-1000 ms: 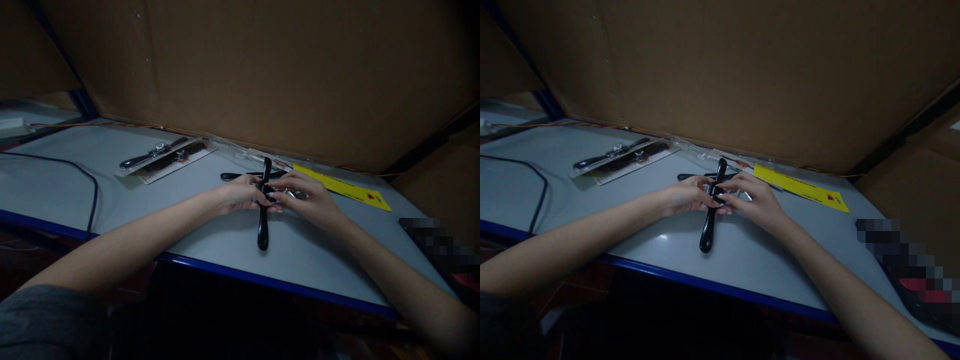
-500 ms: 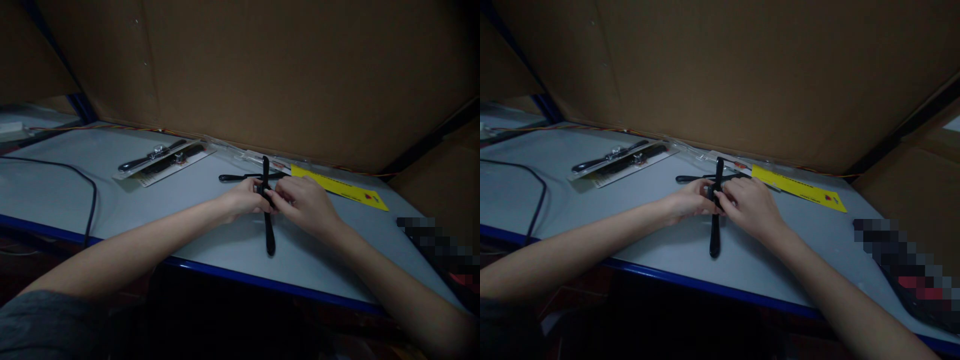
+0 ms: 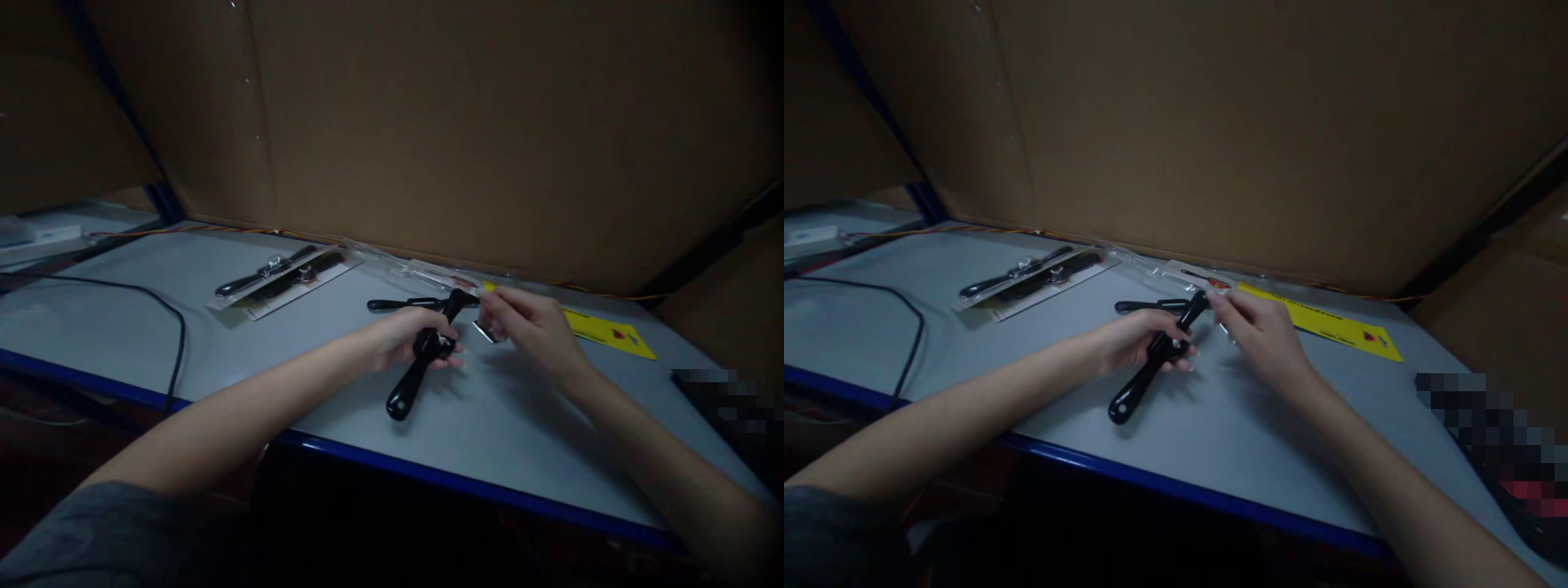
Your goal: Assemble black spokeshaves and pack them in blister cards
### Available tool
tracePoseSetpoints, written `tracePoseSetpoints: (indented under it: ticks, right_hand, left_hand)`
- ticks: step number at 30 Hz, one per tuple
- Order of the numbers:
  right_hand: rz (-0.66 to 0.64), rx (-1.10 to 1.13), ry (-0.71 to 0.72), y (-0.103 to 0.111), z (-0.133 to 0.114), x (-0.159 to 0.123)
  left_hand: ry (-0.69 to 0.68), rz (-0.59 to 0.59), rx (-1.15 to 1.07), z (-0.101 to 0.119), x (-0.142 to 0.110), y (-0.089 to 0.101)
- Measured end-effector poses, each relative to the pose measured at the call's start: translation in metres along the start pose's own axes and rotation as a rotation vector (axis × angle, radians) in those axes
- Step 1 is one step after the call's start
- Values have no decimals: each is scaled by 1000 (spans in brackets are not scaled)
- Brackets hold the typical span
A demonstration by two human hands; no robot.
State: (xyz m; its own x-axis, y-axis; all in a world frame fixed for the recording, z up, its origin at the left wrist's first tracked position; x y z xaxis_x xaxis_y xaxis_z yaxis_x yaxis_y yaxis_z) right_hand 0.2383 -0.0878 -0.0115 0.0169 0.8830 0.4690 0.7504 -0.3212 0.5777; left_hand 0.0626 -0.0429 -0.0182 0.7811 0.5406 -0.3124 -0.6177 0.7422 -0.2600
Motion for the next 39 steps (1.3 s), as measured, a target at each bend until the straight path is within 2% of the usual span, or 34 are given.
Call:
tracePoseSetpoints:
  ticks: [2, 4, 6, 8, 10, 14, 17, 19, 22, 25, 29, 31, 34, 39]
  right_hand:
    - [61, -26, -27, 8, 17, 7]
    - [87, -130, -29, 17, 39, 16]
    - [100, -303, 19, 25, 61, 23]
    - [105, -567, 26, 33, 81, 29]
    - [51, -695, -60, 41, 100, 32]
    - [-156, -681, -169, 50, 127, 33]
    - [-249, -672, -187, 52, 136, 31]
    - [-248, -676, -137, 51, 135, 30]
    - [-188, -623, 34, 44, 120, 31]
    - [-118, -516, 185, 23, 98, 35]
    - [-74, -527, 314, -13, 75, 43]
    - [-41, -513, 342, -21, 69, 46]
    - [54, -408, 342, -11, 62, 46]
    - [278, -18, 376, 23, 49, 39]
  left_hand:
    - [23, 42, 23, 6, -1, 8]
    - [-14, 92, 35, 13, -2, 16]
    - [-73, 156, 26, 19, -4, 25]
    - [-130, 232, -13, 24, -6, 32]
    - [-148, 277, -60, 26, -6, 37]
    - [-82, 283, -117, 27, -5, 40]
    - [-68, 262, -131, 26, -5, 39]
    - [-70, 248, -129, 26, -5, 37]
    - [-73, 244, -118, 28, -6, 37]
    - [-81, 254, -117, 30, -8, 38]
    - [-89, 294, -93, 30, -7, 40]
    - [-104, 292, -62, 31, -7, 40]
    - [-132, 252, 24, 36, -11, 38]
    - [-280, 249, 311, 54, -31, 37]
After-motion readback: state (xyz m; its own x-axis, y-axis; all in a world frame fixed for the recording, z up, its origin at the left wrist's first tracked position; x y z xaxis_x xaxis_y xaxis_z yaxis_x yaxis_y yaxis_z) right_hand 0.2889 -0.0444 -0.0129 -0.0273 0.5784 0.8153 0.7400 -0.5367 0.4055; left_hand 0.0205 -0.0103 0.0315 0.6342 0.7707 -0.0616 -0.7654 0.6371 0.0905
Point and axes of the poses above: each hand's wrist, its own x-axis towards the middle knuckle, its own y-axis out of the back of the hand, z = x × y, the point moved 1 cm from there along x, towards the middle knuckle, and after that the axes turned 7 degrees about x, right-handed, at the moved point
